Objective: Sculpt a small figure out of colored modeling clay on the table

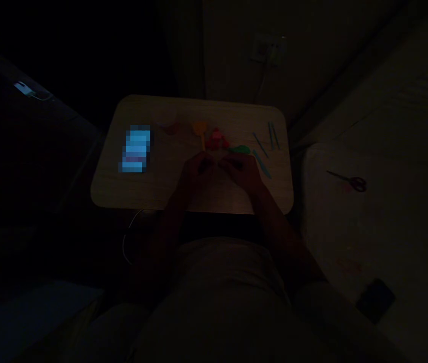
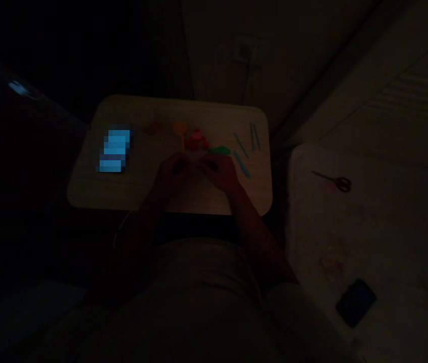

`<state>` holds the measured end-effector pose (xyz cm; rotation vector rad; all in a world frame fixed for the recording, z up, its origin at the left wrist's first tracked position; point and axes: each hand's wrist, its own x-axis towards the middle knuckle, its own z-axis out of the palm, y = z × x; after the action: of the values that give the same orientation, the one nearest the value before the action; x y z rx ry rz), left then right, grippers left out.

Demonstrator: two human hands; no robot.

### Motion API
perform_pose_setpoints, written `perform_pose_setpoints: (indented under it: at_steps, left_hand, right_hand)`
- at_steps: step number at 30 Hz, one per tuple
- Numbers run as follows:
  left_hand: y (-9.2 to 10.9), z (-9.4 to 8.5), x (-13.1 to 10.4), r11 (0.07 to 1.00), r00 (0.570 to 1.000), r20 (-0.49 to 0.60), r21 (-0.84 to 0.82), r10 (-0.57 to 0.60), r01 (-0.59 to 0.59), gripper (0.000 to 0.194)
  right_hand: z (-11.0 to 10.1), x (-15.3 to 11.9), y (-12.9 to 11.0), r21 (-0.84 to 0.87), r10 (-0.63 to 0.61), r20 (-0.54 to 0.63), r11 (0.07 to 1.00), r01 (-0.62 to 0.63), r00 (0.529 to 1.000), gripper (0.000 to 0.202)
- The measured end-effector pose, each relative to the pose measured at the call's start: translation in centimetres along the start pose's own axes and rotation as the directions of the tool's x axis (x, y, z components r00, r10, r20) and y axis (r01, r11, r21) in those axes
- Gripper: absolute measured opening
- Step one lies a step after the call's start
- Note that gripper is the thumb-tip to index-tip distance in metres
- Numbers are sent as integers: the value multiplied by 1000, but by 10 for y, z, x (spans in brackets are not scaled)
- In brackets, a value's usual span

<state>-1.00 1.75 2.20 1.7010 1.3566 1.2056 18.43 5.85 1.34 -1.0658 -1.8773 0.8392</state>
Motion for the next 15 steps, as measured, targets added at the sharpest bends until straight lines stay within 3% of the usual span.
perform_pose_setpoints:
  at_steps: [10,15]
  left_hand:
    - [-4,3,0,1000,999,-31,-15,-21,21,30]
    - [-4,2,-1,1000,1000,6,24,-16,16,25]
  right_hand:
    - [1,0,4,-21,9,35,1000,-9,999,32]
    - [1,0,5,-44,14,51,999,-11,999,36]
